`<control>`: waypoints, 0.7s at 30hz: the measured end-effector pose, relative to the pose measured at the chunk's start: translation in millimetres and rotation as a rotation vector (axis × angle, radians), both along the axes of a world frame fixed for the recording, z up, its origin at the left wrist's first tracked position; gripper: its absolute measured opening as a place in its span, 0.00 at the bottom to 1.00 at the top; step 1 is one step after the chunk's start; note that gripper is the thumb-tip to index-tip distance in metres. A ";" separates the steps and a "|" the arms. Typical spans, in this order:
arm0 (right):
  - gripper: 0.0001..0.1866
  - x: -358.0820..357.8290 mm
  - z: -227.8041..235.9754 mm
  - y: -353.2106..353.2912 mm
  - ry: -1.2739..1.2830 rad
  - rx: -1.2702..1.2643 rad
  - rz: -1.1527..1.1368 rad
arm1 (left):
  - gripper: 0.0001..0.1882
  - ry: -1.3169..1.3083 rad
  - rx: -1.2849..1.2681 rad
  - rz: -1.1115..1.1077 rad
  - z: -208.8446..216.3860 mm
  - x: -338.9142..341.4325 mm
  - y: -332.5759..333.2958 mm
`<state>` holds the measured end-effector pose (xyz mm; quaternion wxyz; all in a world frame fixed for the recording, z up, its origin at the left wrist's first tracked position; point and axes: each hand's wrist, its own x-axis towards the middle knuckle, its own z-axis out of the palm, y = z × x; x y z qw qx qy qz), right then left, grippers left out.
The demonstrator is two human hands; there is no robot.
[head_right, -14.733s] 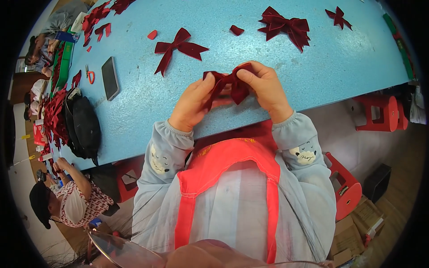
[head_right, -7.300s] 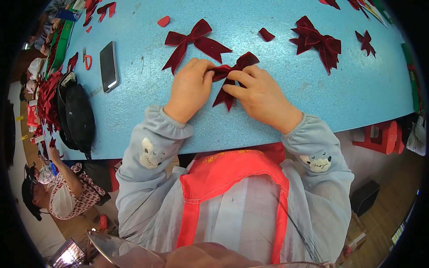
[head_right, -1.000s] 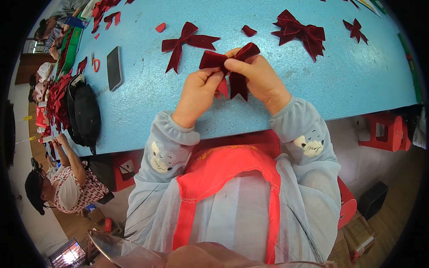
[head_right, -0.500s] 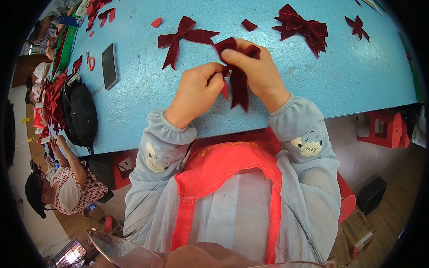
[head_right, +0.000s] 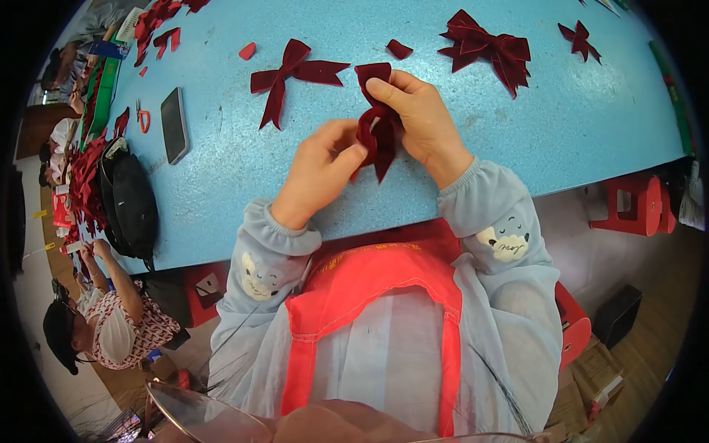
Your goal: Creating decorative bows using red ribbon strips at a workspace.
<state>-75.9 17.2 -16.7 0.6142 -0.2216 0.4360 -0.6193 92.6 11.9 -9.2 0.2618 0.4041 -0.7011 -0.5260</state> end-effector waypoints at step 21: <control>0.08 -2.3 9.5 21.4 0.394 -0.290 0.202 | 0.11 0.556 0.552 0.159 18.0 -3.9 -2.7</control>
